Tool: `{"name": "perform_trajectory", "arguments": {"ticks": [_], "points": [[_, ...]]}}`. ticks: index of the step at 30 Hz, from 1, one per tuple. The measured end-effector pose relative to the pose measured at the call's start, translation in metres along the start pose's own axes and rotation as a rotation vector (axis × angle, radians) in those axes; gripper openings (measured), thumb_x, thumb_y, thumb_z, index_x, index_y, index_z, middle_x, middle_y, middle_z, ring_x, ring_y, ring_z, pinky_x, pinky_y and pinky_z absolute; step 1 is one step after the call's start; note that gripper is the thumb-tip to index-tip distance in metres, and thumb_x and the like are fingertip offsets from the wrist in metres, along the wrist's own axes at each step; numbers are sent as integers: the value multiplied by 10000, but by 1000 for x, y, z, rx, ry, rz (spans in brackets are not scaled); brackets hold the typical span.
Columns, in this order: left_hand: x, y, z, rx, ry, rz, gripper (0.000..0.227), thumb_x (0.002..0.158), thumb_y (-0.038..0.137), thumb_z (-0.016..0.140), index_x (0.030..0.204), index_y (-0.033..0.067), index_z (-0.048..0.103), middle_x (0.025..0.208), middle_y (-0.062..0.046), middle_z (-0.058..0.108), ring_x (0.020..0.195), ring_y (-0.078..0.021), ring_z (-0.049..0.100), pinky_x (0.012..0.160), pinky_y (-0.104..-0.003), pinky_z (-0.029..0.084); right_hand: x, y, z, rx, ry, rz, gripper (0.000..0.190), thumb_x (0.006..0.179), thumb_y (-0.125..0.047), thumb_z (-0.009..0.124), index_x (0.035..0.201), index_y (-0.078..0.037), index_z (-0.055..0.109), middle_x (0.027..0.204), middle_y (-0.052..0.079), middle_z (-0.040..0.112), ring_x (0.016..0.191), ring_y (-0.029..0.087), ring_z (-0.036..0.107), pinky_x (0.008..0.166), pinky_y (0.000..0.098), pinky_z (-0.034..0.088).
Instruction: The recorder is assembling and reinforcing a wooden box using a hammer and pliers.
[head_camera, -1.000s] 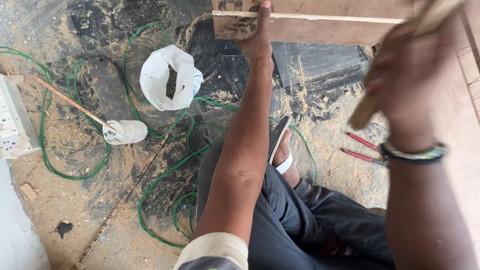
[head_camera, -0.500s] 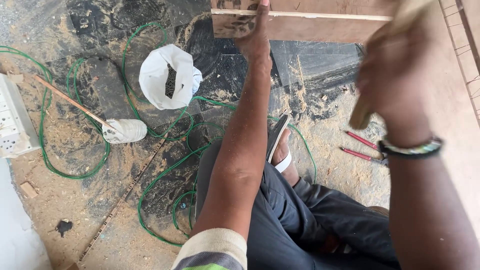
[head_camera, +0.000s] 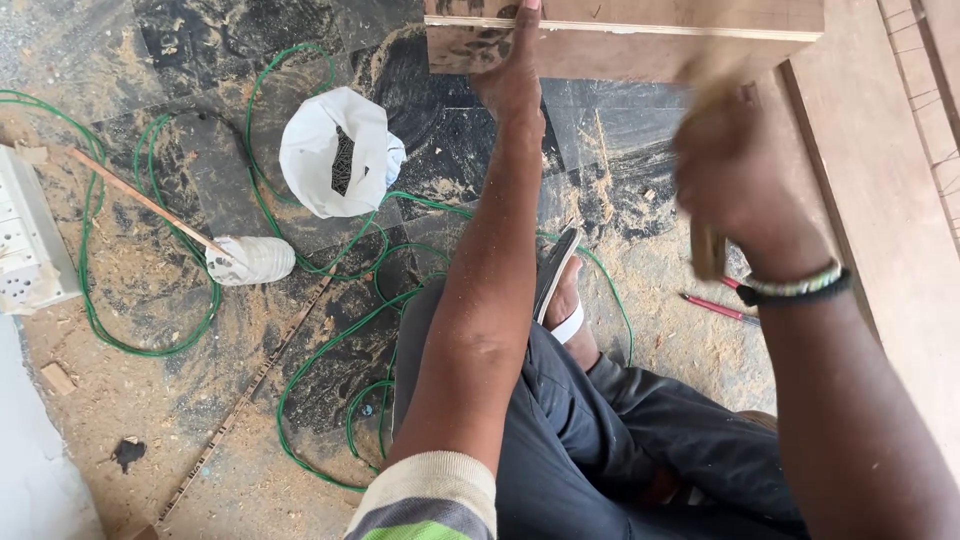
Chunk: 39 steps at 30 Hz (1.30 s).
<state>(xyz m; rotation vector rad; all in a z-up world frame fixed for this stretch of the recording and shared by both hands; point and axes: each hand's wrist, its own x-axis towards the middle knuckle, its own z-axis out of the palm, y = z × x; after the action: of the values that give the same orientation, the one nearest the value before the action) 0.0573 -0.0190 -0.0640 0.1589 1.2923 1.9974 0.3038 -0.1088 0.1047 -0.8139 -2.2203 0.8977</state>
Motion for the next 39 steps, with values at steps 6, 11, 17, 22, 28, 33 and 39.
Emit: {"name": "perform_trajectory", "arguments": {"ticks": [6, 11, 17, 22, 28, 33, 39], "points": [[10, -15, 0, -71, -27, -12, 875, 716, 474, 924, 1317, -41, 549, 1318, -192, 605, 1320, -299, 563, 1176, -501, 453, 56, -151, -8, -131, -32, 411, 104, 1084, -55, 477, 1165, -47, 541, 667, 24, 525, 473, 88, 490, 386, 237, 412], [10, -8, 1, -73, -26, 50, 853, 673, 463, 917, 1281, -27, 576, 1228, -186, 650, 1229, -316, 622, 1102, -511, 513, 62, -152, 2, 263, 293, 460, 218, 1103, -186, 363, 1013, -105, 544, 664, -29, 531, 494, 42, 514, 427, 191, 445], [7, -3, 1, -42, -50, 4, 788, 712, 471, 905, 1240, -41, 622, 1181, -190, 658, 1181, -343, 650, 1068, -525, 533, 55, -129, 0, -92, -156, 173, 73, 1035, -88, 499, 1044, -160, 509, 667, 13, 535, 572, 169, 534, 505, 339, 469], [9, -7, 2, -66, -7, 39, 807, 696, 466, 912, 1255, -29, 603, 1209, -178, 650, 1255, -316, 603, 1105, -513, 506, 68, -185, -10, -97, 18, 602, 253, 1082, -46, 419, 1310, -48, 529, 660, 16, 488, 478, 106, 469, 412, 271, 427], [5, 0, -3, -16, -20, -4, 943, 674, 484, 906, 1357, -41, 521, 1246, -190, 636, 1251, -311, 593, 1105, -523, 468, 43, -94, 14, 459, 243, 762, 350, 1155, -331, 290, 1100, -73, 519, 698, -32, 516, 556, 54, 510, 471, 196, 479], [8, -2, -2, -12, -62, -41, 976, 649, 514, 903, 1345, -45, 508, 1235, -213, 619, 1215, -345, 616, 1073, -524, 500, 69, -158, 0, -119, -12, 883, 177, 1034, -90, 459, 1193, -92, 536, 687, 5, 498, 489, 112, 445, 387, 282, 420], [3, 9, 1, -64, -80, 3, 992, 662, 536, 902, 1361, -58, 525, 1301, -211, 596, 1296, -341, 571, 1146, -522, 474, 46, -125, 0, 192, 290, 301, 120, 1203, -82, 410, 1130, -78, 504, 781, 12, 547, 580, 92, 532, 509, 251, 471]]}}
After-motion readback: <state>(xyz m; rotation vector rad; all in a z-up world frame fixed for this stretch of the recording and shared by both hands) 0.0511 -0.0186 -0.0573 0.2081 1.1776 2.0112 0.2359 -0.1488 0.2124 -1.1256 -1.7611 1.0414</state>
